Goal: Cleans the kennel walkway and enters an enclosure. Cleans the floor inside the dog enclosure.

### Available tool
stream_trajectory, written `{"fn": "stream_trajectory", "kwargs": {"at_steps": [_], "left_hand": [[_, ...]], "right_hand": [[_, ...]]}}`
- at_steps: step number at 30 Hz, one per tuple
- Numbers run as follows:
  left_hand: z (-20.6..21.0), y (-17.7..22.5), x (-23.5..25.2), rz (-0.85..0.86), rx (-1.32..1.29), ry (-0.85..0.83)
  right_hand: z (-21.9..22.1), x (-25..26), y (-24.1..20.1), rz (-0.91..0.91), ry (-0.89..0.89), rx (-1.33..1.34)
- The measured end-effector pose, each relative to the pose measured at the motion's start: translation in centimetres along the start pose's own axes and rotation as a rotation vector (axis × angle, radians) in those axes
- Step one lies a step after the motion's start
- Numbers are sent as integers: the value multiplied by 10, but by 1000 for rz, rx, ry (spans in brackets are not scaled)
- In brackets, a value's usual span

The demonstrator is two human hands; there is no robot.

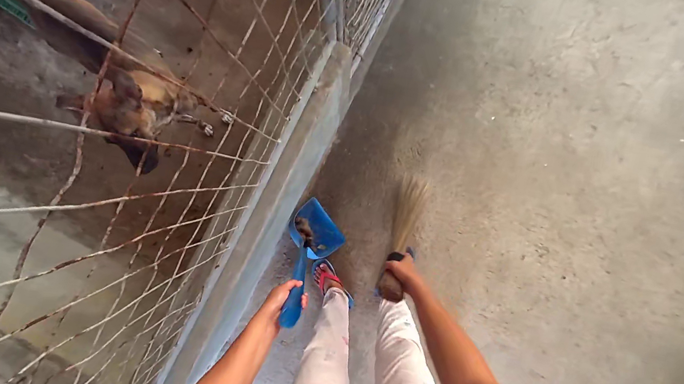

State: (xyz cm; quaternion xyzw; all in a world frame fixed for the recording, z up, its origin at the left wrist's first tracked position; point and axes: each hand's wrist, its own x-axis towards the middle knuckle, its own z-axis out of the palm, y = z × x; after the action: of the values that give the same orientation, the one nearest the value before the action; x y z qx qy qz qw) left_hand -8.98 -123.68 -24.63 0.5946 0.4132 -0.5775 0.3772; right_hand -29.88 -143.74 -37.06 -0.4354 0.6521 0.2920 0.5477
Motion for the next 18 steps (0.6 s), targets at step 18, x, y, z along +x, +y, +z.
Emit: {"fn": "stream_trajectory", "kwargs": {"at_steps": [18], "left_hand": [[-56, -71, 6, 64, -601, -124]], "right_hand": [[-46, 16, -151, -182, -2, -265]]}}
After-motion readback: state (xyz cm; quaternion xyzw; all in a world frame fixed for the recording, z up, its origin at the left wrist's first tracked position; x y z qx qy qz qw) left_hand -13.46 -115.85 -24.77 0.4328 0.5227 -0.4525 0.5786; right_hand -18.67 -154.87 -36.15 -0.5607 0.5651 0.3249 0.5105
